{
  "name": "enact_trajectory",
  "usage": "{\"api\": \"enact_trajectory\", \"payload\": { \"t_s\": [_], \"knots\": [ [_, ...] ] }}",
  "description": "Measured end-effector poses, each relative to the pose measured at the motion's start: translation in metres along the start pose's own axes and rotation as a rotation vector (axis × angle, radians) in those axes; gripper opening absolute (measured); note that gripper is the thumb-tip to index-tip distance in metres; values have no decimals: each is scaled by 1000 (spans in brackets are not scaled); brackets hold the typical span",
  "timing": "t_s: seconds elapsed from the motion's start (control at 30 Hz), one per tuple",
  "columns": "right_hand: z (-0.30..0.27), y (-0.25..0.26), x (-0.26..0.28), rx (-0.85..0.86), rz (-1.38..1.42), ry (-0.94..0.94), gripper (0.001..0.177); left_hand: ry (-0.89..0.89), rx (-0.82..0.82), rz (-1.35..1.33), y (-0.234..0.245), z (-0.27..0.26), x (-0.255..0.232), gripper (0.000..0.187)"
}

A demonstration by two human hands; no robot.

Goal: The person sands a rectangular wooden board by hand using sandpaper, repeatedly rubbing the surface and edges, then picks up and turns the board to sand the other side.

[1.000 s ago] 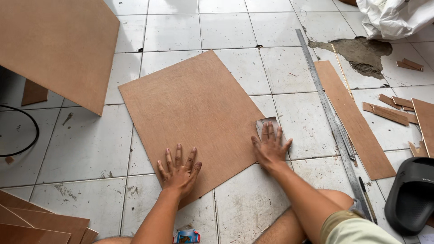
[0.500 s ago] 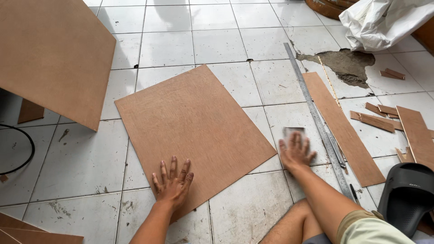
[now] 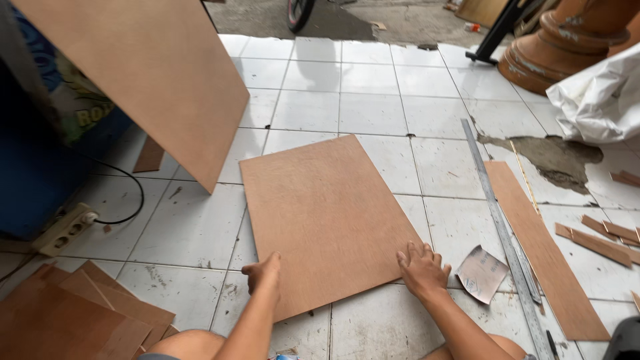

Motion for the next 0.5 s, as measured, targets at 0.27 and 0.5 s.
{"api": "enact_trajectory", "payload": {
  "t_s": [0.27,0.5],
  "knots": [
    [-36,-12,69,88,208,143,81,-281,577,-536,147,-99,-151,49],
    [-151,82,257,96,456,522,116,-563,849,-646,243,-192,-239,37]
  ]
}}
Point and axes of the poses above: each hand's wrist, its own z-axis towards the middle knuckle, its own y-axis out of the back of the hand, x = y × z, the point moved 6 cm from there along z, towards the middle knuckle, and after that the axes turned 1 degree about y, right-handed, at the moved point
